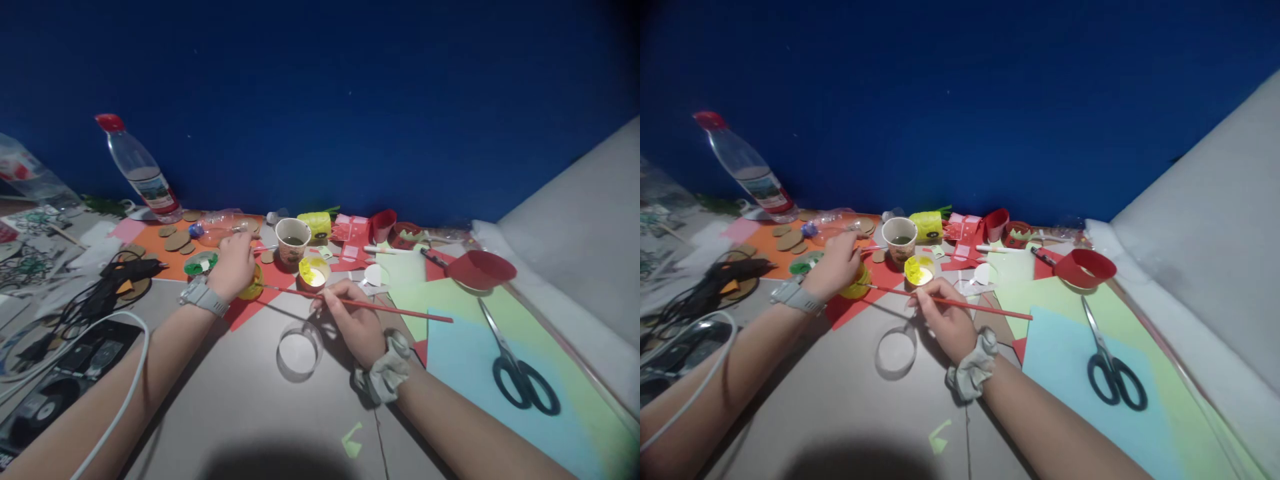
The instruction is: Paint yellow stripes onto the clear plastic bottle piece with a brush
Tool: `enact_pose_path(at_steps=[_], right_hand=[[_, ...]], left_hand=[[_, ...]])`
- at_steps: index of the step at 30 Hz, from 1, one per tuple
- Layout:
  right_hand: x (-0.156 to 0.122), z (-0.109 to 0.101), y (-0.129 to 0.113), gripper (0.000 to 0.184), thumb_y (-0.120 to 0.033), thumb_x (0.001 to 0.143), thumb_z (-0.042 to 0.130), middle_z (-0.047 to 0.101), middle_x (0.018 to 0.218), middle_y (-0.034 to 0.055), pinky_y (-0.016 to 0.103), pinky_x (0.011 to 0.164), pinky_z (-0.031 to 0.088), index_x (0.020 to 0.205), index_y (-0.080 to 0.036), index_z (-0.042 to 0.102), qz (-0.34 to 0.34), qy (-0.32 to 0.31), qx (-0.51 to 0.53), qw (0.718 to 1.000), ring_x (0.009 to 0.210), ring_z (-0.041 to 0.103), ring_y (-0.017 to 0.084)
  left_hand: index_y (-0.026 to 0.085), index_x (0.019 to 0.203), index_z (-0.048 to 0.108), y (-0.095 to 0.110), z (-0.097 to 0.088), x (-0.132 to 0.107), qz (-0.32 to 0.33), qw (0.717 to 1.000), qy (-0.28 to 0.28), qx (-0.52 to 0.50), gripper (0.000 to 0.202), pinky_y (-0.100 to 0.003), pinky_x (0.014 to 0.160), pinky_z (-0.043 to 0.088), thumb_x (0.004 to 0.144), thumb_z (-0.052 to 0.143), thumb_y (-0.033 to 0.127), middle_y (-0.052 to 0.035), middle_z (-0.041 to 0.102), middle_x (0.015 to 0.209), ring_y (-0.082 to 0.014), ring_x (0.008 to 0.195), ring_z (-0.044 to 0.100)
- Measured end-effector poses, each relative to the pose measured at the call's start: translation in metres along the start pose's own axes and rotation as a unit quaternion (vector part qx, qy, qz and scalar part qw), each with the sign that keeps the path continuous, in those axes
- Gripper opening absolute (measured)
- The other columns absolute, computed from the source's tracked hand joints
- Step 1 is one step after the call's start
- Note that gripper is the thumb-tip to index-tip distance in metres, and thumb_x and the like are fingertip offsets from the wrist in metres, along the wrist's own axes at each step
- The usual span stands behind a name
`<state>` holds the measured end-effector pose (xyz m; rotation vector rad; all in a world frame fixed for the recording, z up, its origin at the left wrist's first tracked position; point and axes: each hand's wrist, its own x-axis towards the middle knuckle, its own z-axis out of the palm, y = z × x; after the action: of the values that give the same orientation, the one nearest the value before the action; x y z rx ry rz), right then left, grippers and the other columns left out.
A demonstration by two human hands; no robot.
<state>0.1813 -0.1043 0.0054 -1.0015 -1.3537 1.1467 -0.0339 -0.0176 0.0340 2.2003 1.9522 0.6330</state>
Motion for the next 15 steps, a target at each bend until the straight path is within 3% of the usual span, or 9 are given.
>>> enact_pose_path(at_steps=[10,15], right_hand=[[0.0002,0.0002,0.0018,0.014,-0.033,0.089,0.054,0.066,0.077,-0.0019,0.025,0.067,0.047,0.080,-0.023,0.057,0.005,-0.035,0.014,0.999,0.073,0.060,0.012],[0.0031,-0.0008,-0.0010,0.016,-0.035,0.088,0.055,0.065,0.075,-0.0027,0.024,0.065,0.046,0.078,-0.023,0.057,0.007,0.025,-0.025,0.999,0.069,0.058,0.011]], left_hand=[[0.014,0.116,0.054,-0.0017,0.0015,0.0003,-0.003,1.000,-0.004,-0.008,0.037,-0.047,0.099,0.037,0.085,0.034,0.013,-0.0144,0.057,0.115,-0.0315,0.113,0.045],[0.013,0.118,0.052,-0.0018,0.0005,0.0010,-0.002,1.000,-0.018,-0.019,0.038,-0.048,0.101,0.035,0.086,0.033,0.016,-0.0146,0.056,0.117,-0.0316,0.116,0.044]])
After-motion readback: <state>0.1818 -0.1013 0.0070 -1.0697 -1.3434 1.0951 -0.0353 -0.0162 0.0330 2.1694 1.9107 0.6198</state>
